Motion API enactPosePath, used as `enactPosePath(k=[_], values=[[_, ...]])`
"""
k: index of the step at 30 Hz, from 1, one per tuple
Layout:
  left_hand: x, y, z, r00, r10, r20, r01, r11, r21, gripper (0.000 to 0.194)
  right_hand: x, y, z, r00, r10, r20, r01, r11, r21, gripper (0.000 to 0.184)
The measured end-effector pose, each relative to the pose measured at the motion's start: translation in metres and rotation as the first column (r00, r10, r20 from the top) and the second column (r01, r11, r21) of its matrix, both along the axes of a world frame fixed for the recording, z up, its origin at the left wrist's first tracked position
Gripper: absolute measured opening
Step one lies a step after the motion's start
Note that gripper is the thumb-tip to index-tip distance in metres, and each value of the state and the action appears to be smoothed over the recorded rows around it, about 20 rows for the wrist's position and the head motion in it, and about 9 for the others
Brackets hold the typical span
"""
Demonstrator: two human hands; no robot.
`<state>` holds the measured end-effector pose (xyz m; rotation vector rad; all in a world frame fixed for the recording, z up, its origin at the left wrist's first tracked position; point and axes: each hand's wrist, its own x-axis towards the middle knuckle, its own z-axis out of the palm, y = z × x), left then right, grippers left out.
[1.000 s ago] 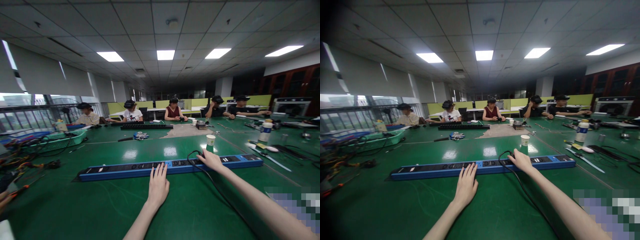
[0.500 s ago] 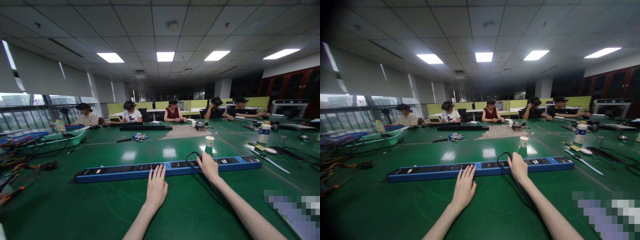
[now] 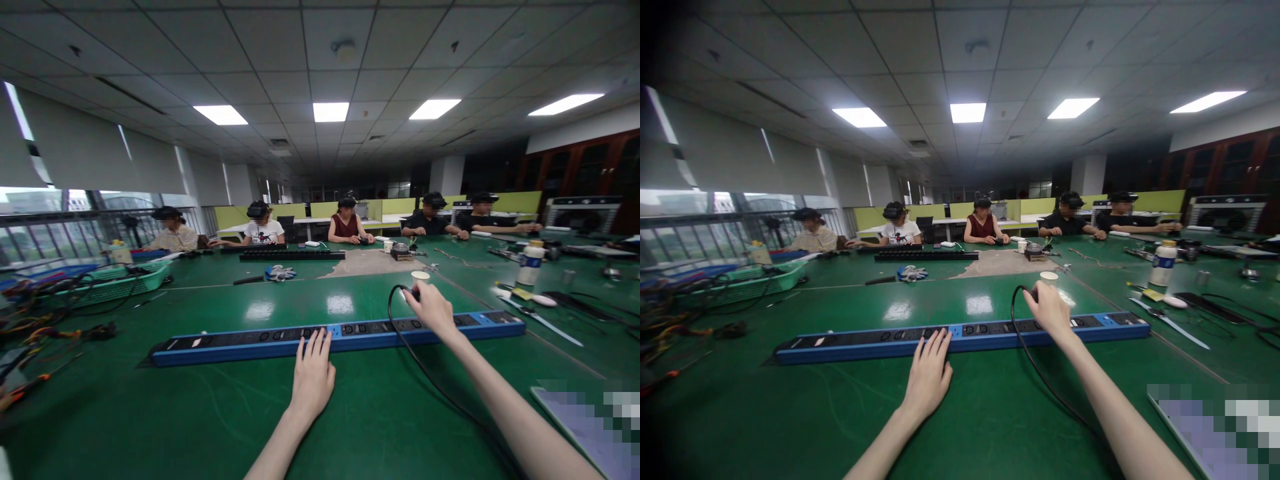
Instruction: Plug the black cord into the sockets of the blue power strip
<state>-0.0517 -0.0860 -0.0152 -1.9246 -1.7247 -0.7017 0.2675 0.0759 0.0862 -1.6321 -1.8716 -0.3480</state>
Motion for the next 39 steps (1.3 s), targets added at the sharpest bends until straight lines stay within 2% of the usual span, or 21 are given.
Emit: enactPosePath(k=[3,7,10,13,16,18,20,22,25,27,30,33,35,37,39], values=[[0.000,0.000,0.000,1.000,0.005,0.004,-0.005,1.000,-0.006,0.070,0.033,0.014,0.006,0.998,0.067,0.008,-0.067,0.998,-0.018,0.045],[0.001,0.001,0.000,1.000,0.002,0.008,-0.002,1.000,0.000,0.069,0.074,0.033,-0.014,0.996,0.035,-0.086,-0.055,0.967,-0.250,0.046],[0.001,0.001,0.000,1.000,-0.002,0.007,0.002,1.000,0.009,0.069,0.091,0.042,-0.027,0.988,0.027,-0.149,-0.079,0.933,-0.352,0.048],[0.001,0.000,0.000,1.000,-0.007,0.009,0.007,1.000,0.006,0.069,0.096,0.043,-0.028,0.971,0.081,-0.225,-0.162,0.913,-0.374,0.048],[0.001,0.000,0.000,1.000,-0.012,0.010,0.012,1.000,0.009,0.070,0.092,0.036,-0.017,0.911,0.162,-0.378,-0.307,0.880,-0.362,0.048],[0.001,0.000,0.000,1.000,-0.016,0.010,0.016,1.000,0.012,0.070,0.088,0.029,-0.007,0.860,0.199,-0.470,-0.365,0.884,-0.293,0.049],[0.001,0.000,0.001,1.000,-0.014,0.008,0.014,1.000,0.012,0.070,0.083,0.025,0.002,0.829,0.195,-0.524,-0.349,0.913,-0.210,0.050],[0.001,0.000,0.001,1.000,-0.007,0.003,0.007,1.000,0.011,0.071,0.081,0.024,0.009,0.825,0.149,-0.545,-0.265,0.954,-0.140,0.052],[0.001,-0.001,0.001,1.000,-0.001,-0.006,0.001,1.000,0.013,0.073,0.087,0.028,0.013,0.864,0.049,-0.501,-0.109,0.990,-0.090,0.048],[0.001,-0.001,0.001,1.000,-0.002,-0.004,0.002,1.000,0.013,0.073,0.096,0.034,0.010,0.897,0.000,-0.442,-0.061,0.991,-0.123,0.046],[0.001,-0.001,0.002,1.000,0.002,0.003,-0.002,1.000,0.004,0.071,0.112,0.043,0.002,0.924,0.038,-0.381,-0.144,0.957,-0.253,0.051],[0.001,0.000,0.002,1.000,0.007,0.006,-0.007,1.000,-0.008,0.069,0.122,0.046,-0.007,0.932,0.163,-0.324,-0.300,0.850,-0.434,0.048],[0.001,0.000,0.002,1.000,0.005,0.007,-0.005,1.000,-0.013,0.069,0.122,0.044,-0.011,0.933,0.249,-0.261,-0.353,0.779,-0.518,0.042],[0.001,0.000,0.001,1.000,0.000,0.008,0.001,1.000,-0.010,0.069,0.116,0.040,-0.012,0.935,0.313,-0.168,-0.353,0.766,-0.538,0.036],[0.000,0.000,0.001,1.000,-0.006,0.004,0.006,1.000,0.001,0.070,0.107,0.036,-0.011,0.937,0.344,-0.054,-0.320,0.791,-0.522,0.032]])
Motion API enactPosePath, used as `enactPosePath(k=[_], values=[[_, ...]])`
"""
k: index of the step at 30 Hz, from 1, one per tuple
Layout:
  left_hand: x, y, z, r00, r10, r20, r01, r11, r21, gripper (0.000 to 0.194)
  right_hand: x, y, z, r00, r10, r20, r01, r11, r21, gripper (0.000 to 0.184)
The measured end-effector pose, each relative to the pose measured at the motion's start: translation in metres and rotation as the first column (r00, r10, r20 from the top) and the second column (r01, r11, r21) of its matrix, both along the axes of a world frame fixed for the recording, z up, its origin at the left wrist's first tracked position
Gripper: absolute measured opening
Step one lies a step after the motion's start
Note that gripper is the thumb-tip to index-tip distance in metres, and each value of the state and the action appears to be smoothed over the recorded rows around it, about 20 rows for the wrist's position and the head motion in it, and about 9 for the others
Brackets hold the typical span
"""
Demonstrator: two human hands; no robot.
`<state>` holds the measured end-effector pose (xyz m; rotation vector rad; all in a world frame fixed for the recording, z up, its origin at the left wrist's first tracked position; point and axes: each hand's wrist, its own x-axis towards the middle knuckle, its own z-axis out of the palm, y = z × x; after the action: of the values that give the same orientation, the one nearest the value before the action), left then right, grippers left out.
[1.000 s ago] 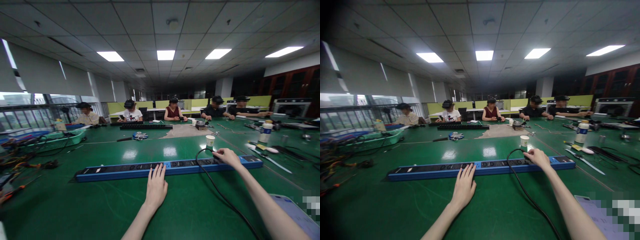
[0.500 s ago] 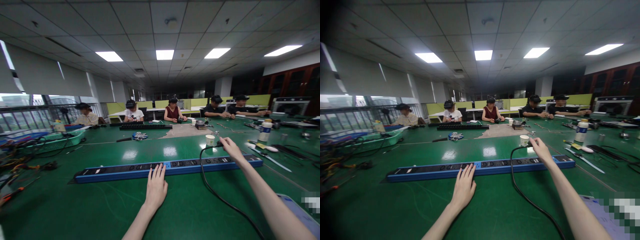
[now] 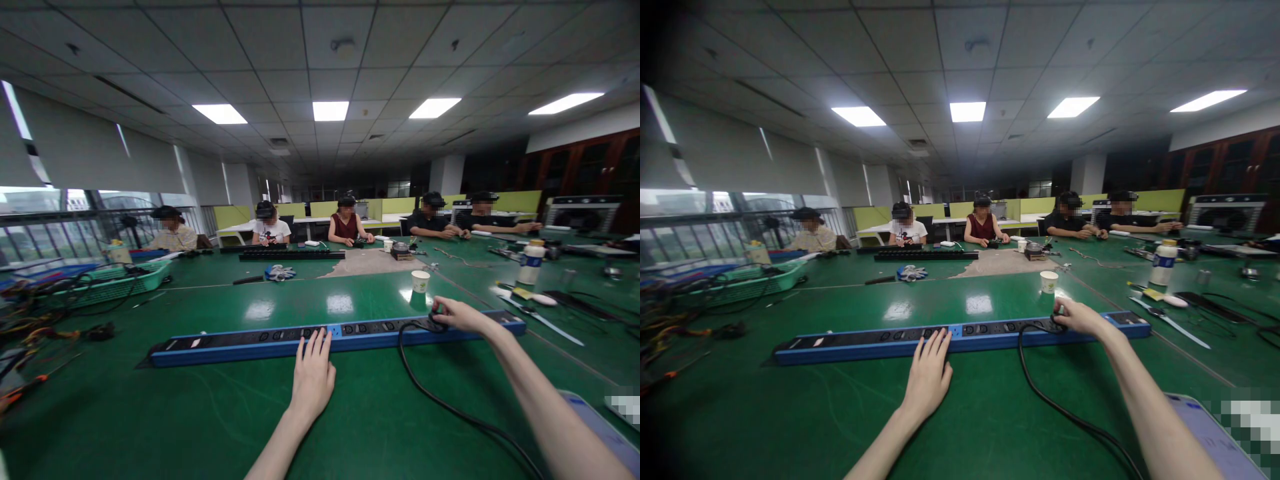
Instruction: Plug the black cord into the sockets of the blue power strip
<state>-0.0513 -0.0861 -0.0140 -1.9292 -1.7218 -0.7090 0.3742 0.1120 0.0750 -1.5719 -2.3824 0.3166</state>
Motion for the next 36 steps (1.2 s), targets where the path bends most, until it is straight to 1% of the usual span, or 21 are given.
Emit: enactPosePath(k=[2,4,6,8,12,14,15,18,20,22,25,28,33,36], values=[[0.000,0.000,0.000,1.000,-0.002,-0.005,0.002,1.000,0.011,0.071,-0.009,-0.003,0.001,0.995,-0.005,0.095,0.000,0.998,0.057,0.029],[0.000,0.000,0.000,1.000,-0.002,-0.008,0.002,1.000,0.014,0.072,-0.015,-0.004,0.001,0.984,-0.039,0.172,0.020,0.994,0.108,0.026],[0.001,0.000,0.000,1.000,0.000,-0.010,0.001,1.000,0.010,0.072,-0.018,-0.004,0.001,0.972,-0.082,0.219,0.049,0.987,0.156,0.025],[0.001,0.000,0.000,1.000,0.005,-0.012,-0.004,1.000,0.006,0.071,-0.017,-0.005,0.002,0.969,-0.086,0.232,0.046,0.984,0.175,0.025],[0.001,0.000,-0.001,1.000,0.012,-0.019,-0.012,1.000,0.013,0.073,-0.015,-0.008,0.003,0.978,0.008,0.209,-0.036,0.991,0.131,0.026],[0.002,0.000,-0.001,1.000,0.013,-0.023,-0.012,1.000,0.017,0.075,-0.018,-0.010,0.002,0.977,0.021,0.212,-0.048,0.991,0.125,0.027],[0.002,0.000,-0.001,1.000,0.013,-0.023,-0.012,1.000,0.017,0.075,-0.021,-0.012,0.002,0.975,0.003,0.222,-0.033,0.991,0.133,0.027],[0.002,0.000,-0.001,1.000,0.012,-0.016,-0.012,1.000,0.011,0.072,-0.031,-0.014,-0.002,0.960,-0.103,0.260,0.058,0.983,0.177,0.027],[0.002,0.000,0.000,1.000,0.016,-0.019,-0.016,1.000,0.005,0.071,-0.035,-0.014,-0.002,0.952,-0.136,0.273,0.086,0.979,0.186,0.027],[0.003,0.001,0.000,0.999,0.022,-0.026,-0.022,1.000,0.003,0.071,-0.036,-0.011,0.000,0.954,-0.120,0.276,0.075,0.983,0.169,0.026],[0.003,0.001,-0.001,0.999,0.021,-0.028,-0.021,1.000,0.009,0.071,-0.035,-0.006,0.007,0.958,-0.079,0.275,0.054,0.994,0.098,0.024],[0.003,0.001,-0.002,0.999,0.016,-0.028,-0.015,1.000,0.016,0.071,-0.036,-0.004,0.013,0.963,-0.075,0.260,0.065,0.997,0.046,0.023],[0.003,0.000,-0.001,0.999,0.010,-0.040,-0.009,1.000,0.022,0.075,-0.038,-0.010,0.013,0.967,-0.133,0.219,0.117,0.990,0.084,0.024],[0.003,0.000,-0.001,0.999,0.008,-0.040,-0.008,1.000,0.020,0.074,-0.040,-0.015,0.012,0.956,-0.170,0.237,0.154,0.984,0.086,0.024]])
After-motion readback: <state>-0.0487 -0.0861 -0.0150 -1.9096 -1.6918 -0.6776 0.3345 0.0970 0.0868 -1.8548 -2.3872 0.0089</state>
